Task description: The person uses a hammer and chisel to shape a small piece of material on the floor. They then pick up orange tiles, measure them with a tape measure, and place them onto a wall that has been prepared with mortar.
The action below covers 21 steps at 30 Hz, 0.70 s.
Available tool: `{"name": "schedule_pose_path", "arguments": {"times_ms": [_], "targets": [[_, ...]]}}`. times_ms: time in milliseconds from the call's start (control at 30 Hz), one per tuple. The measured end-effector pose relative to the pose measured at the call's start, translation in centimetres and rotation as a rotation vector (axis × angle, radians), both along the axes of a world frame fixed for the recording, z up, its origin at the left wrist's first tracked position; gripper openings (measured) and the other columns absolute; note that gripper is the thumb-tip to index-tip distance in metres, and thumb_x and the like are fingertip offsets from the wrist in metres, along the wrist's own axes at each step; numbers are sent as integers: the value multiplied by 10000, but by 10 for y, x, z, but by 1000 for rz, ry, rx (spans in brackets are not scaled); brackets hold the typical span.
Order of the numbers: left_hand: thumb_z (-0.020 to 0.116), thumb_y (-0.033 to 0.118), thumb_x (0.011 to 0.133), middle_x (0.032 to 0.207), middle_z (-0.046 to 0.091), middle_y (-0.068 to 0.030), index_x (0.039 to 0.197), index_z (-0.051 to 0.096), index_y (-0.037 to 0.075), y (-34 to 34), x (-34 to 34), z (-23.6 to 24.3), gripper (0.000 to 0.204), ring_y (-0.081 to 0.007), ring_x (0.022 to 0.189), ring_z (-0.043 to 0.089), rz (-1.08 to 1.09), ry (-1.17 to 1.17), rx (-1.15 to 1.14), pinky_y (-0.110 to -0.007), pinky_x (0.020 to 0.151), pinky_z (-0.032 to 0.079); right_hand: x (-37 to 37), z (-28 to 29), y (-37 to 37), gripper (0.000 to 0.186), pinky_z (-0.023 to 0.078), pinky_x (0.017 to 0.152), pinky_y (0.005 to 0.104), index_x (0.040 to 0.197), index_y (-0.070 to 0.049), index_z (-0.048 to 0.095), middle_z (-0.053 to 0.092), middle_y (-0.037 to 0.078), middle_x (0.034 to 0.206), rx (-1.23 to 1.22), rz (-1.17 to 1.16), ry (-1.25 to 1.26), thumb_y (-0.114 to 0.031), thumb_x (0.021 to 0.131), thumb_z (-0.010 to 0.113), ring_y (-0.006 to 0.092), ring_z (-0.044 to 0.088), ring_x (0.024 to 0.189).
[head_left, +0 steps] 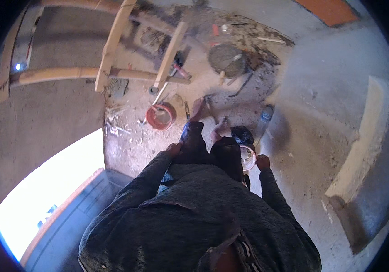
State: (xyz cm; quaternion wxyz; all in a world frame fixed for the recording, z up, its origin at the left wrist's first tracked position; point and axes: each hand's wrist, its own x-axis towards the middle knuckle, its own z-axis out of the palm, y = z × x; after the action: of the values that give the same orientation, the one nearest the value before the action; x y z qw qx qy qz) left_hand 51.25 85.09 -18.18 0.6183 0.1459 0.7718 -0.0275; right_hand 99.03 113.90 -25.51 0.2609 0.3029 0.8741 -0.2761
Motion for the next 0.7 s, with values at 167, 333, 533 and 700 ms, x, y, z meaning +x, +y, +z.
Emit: {"name": "schedule_pose_path", "arguments": {"times_ms": [167, 333, 533, 700], "targets": [[469, 599, 944, 1055, 712, -229, 1004, 724, 19, -19, 13, 8, 636, -365, 1022, 674, 433, -74, -48, -484, 902, 486, -37, -20, 42, 263, 532, 778, 461, 930, -74, 705, 708, 122, 899, 55, 183, 21, -236, 726, 746, 303, 675, 874], [493, 666, 894, 1163, 675, -256, 1138, 689, -12, -47, 26, -39, 747, -374, 1161, 622, 329, -36, -25, -469, 992, 460, -117, -29, 55, 166, 510, 725, 475, 853, -31, 658, 675, 147, 835, -207, -325, 125, -192, 815, 647, 346, 655, 813], [571, 715, 820, 1402, 500, -312, 1408, 452, -68, -8, 4, -41, 987, -416, 1327, 486, 344, -40, -82, -475, 1112, 385, -206, -16, 101, 253, 530, 778, 498, 822, -33, 660, 689, 198, 911, -49, -317, -42, -258, 882, 559, 385, 666, 873], [578, 745, 808, 1446, 427, -353, 1494, 315, -57, 2, -1, -72, 1087, -441, 1359, 438, 201, -40, 11, -473, 1126, 370, -273, -55, 173, 300, 542, 797, 467, 925, -3, 673, 698, 210, 903, 162, -259, -38, -271, 918, 538, 389, 676, 891]]}}
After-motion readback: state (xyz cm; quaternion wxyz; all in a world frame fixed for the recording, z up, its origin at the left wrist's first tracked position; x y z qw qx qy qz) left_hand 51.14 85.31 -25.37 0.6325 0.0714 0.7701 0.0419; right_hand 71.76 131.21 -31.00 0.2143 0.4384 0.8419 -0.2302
